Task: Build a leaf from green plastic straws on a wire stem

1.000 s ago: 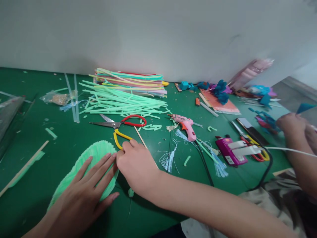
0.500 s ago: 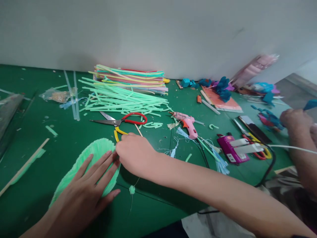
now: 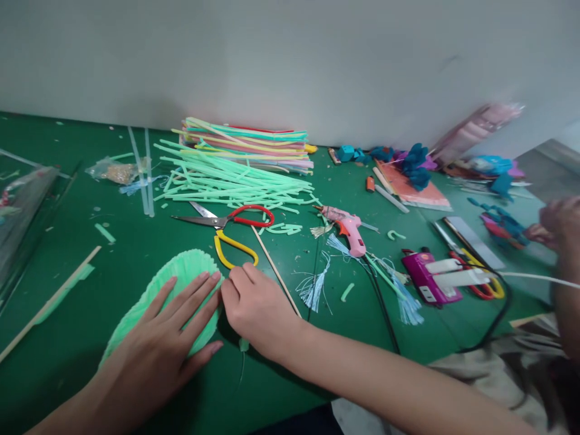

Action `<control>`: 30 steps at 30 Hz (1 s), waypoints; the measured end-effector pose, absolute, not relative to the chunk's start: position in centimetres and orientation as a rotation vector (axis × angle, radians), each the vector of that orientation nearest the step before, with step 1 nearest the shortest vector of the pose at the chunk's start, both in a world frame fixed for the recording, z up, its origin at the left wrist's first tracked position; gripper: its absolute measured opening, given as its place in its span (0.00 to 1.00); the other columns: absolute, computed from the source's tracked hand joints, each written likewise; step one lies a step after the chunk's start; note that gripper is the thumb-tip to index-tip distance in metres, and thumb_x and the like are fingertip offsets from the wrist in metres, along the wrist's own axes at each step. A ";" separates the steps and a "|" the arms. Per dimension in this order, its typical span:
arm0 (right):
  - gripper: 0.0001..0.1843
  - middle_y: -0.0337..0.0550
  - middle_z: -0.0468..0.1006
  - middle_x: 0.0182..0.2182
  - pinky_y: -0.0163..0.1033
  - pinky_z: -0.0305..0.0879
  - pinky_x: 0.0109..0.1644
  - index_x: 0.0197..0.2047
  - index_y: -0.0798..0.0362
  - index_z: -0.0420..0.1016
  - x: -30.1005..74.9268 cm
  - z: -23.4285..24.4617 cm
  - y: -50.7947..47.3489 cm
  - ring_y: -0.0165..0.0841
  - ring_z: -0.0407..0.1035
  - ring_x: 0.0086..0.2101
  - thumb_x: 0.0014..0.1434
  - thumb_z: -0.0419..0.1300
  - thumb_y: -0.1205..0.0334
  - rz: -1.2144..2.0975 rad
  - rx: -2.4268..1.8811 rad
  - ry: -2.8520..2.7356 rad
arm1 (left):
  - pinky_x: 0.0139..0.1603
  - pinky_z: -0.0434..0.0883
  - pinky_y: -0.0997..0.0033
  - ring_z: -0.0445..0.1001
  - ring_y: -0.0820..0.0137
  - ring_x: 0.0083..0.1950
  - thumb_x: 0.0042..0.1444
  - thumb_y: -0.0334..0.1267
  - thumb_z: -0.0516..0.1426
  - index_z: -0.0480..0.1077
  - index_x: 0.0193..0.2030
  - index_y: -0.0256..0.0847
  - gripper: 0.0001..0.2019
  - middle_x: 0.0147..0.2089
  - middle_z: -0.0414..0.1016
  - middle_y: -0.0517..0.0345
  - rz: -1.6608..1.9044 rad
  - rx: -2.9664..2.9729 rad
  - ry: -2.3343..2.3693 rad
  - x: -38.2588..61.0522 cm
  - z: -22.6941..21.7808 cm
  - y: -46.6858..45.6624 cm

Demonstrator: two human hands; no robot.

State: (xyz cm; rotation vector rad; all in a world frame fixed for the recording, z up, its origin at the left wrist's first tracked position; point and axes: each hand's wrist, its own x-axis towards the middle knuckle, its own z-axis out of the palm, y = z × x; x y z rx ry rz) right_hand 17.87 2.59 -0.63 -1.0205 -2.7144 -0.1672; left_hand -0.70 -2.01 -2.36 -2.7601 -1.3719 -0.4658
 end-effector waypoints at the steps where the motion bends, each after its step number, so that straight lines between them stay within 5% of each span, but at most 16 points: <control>1: 0.15 0.50 0.73 0.31 0.43 0.65 0.37 0.38 0.61 0.76 18.1 -0.8 2.4 0.38 0.64 0.34 0.65 0.48 0.74 -0.129 -1.018 -2.696 | 0.71 0.50 0.47 0.60 0.56 0.69 0.65 0.50 0.48 0.67 0.62 0.35 0.25 0.68 0.63 0.46 -0.470 -2.755 -1.364 -0.7 -2.4 -2.0; 7: 0.16 0.55 0.74 0.36 0.45 0.68 0.38 0.50 0.67 0.73 18.7 -0.9 1.5 0.41 0.65 0.37 0.65 0.48 0.74 -0.137 -0.949 -2.756 | 0.72 0.47 0.49 0.59 0.56 0.70 0.65 0.51 0.49 0.66 0.63 0.36 0.27 0.68 0.65 0.46 -0.480 -2.759 -1.347 -0.8 -2.5 -2.1; 13: 0.16 0.56 0.75 0.38 0.45 0.67 0.35 0.48 0.67 0.75 19.1 -0.4 1.6 0.41 0.66 0.37 0.65 0.48 0.74 -0.196 -0.831 -2.864 | 0.71 0.48 0.46 0.56 0.54 0.71 0.64 0.52 0.50 0.68 0.62 0.40 0.25 0.70 0.60 0.45 -0.428 -2.815 -1.327 -1.0 -2.5 -2.1; 20: 0.12 0.43 0.76 0.38 0.35 0.69 0.39 0.46 0.54 0.79 20.0 1.8 4.1 0.28 0.70 0.32 0.62 0.57 0.66 0.693 -1.220 -2.392 | 0.70 0.46 0.44 0.59 0.53 0.70 0.63 0.56 0.49 0.73 0.56 0.43 0.25 0.67 0.66 0.44 -0.496 -2.737 -1.271 -1.1 -3.6 -2.0; 30: 0.12 0.50 0.76 0.36 0.42 0.69 0.44 0.43 0.60 0.77 19.7 -0.6 3.5 0.37 0.66 0.37 0.65 0.52 0.67 0.184 -0.914 -2.616 | 0.71 0.46 0.47 0.59 0.54 0.70 0.64 0.50 0.51 0.68 0.61 0.38 0.24 0.69 0.62 0.44 -0.472 -2.736 -1.254 -1.1 -2.8 -1.9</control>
